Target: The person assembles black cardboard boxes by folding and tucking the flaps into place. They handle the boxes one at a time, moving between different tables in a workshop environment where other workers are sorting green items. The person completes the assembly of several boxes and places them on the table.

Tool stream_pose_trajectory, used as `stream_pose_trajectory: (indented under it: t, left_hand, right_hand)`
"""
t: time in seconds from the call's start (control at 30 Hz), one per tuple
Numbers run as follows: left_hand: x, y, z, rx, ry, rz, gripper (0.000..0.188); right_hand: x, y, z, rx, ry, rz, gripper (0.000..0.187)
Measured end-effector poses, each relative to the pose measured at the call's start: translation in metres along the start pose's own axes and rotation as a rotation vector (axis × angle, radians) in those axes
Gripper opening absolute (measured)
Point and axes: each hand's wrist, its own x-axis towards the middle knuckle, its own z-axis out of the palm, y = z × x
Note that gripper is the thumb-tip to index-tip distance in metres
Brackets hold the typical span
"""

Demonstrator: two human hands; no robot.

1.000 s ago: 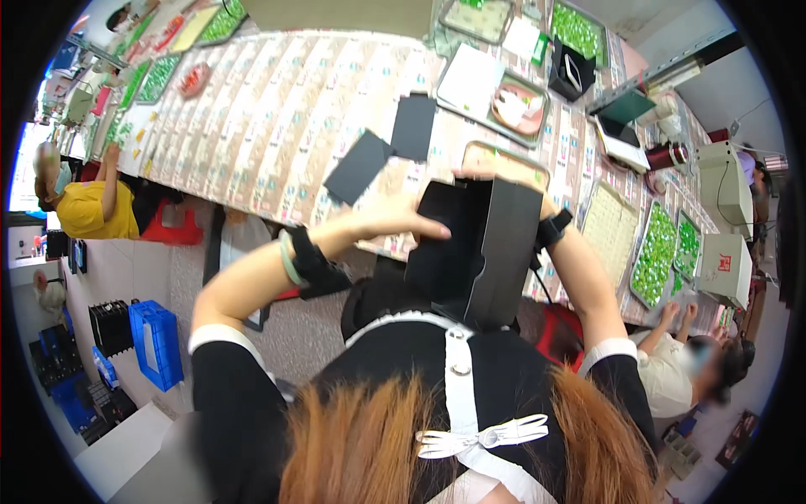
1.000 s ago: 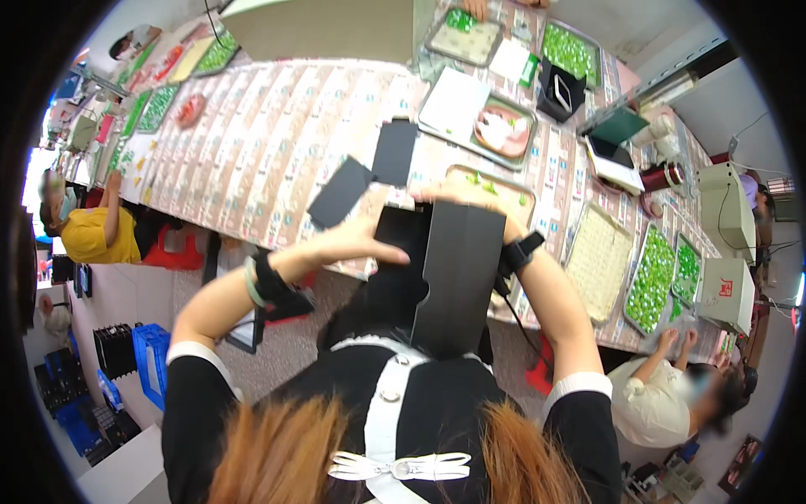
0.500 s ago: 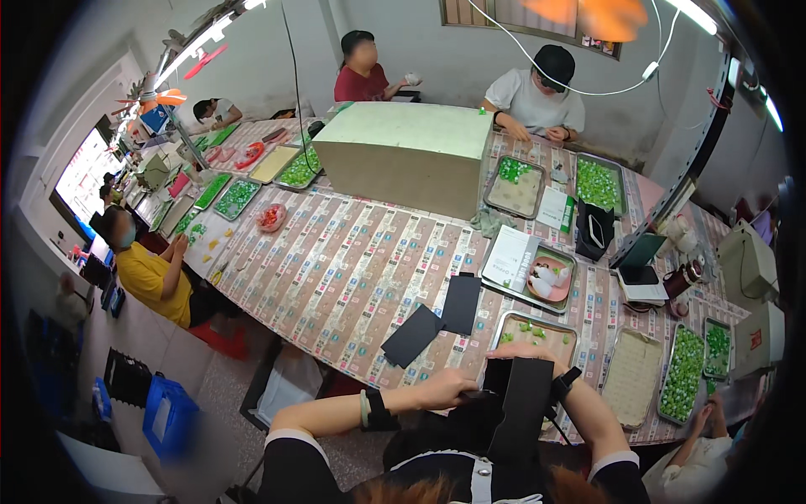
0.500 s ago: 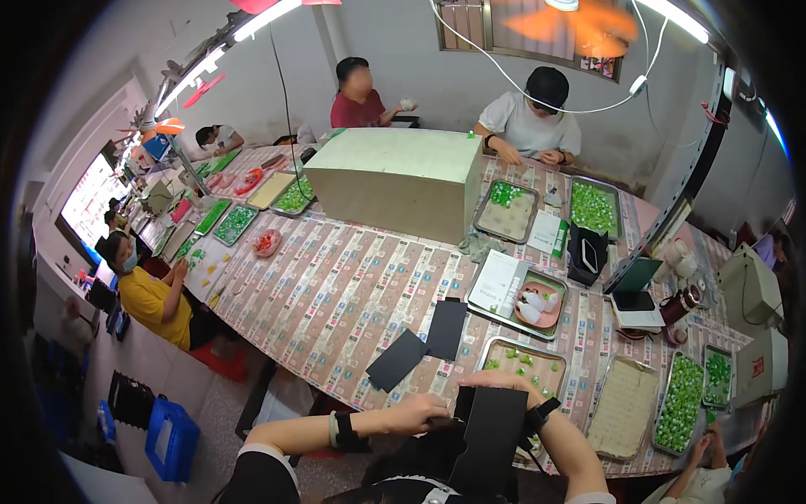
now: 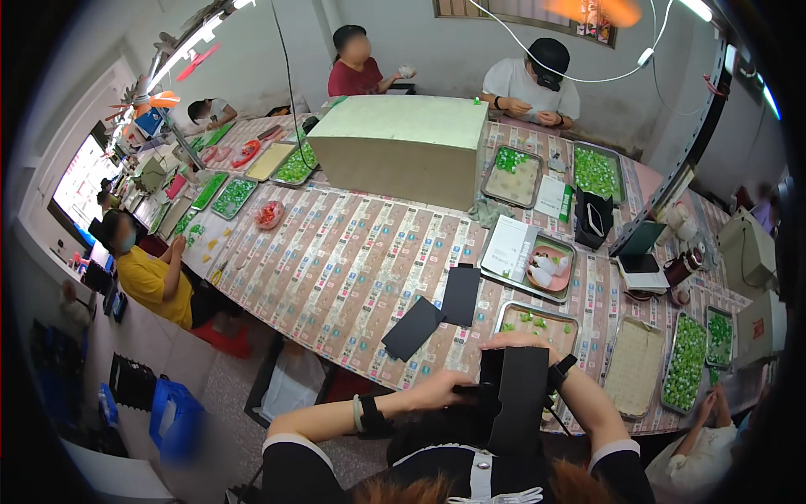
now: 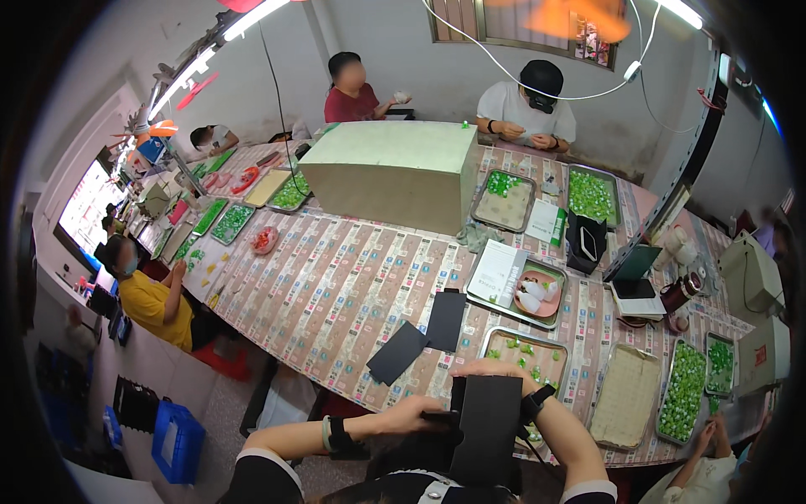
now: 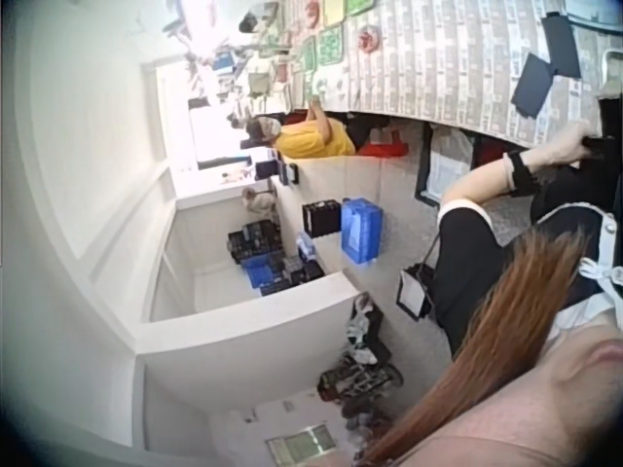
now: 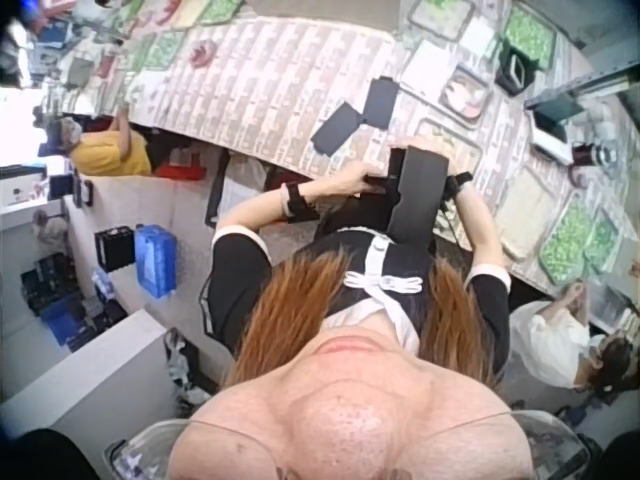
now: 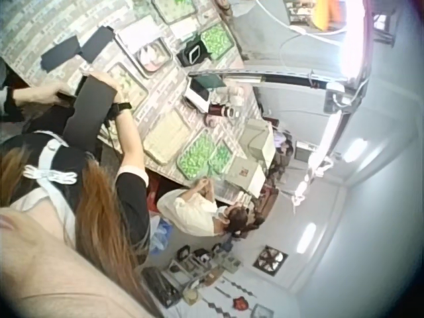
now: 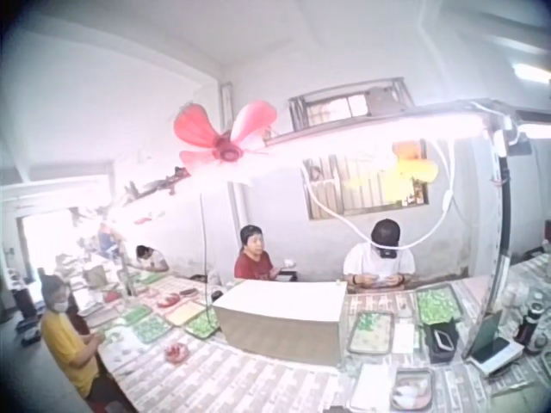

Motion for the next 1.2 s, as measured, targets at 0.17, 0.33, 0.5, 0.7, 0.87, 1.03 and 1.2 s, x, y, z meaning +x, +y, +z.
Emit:
stream_pose_trajectory:
  t: [0.17, 0.33, 0.5, 0.7, 0.87, 1.03, 1.2]
  left_hand:
    - [-0.009, -0.005, 0.010, 0.219, 0.130, 0.299, 0.021]
    - [-0.003, -0.013, 0.023, -0.350, 0.008, -0.117, 0.036]
    - [-0.017, -0.006, 0.023, 0.255, 0.134, 0.135, 0.025]
    - [-0.022, 0.000, 0.022, 0.051, 0.055, -0.042, 0.018]
    - [-0.027, 0.002, 0.029, 0.317, 0.147, 0.252, 0.020]
    - [-0.023, 0.004, 0.032, -0.205, 0.086, -0.188, 0.025]
    - [-0.029, -0.004, 0.035, 0.229, 0.077, 0.277, 0.018]
  right_hand:
    - [0.004, 0.028, 0.001, 0.084, -0.029, 0.156, 0.030]
    - [0.003, 0.011, -0.003, 0.045, 0.008, 0.227, 0.028]
    - [-0.007, 0.009, 0.005, -0.305, 0.065, 0.079, 0.033]
    - [-0.009, 0.017, 0.011, -0.393, 0.033, 0.046, 0.037]
    - [-0.007, 0.019, 0.012, -0.395, 0.081, -0.014, 0.038]
    - [-0.012, 0.029, 0.007, -0.427, 0.022, 0.112, 0.037]
    - [-0.048, 0.090, 0.011, -0.190, 0.041, 0.225, 0.036]
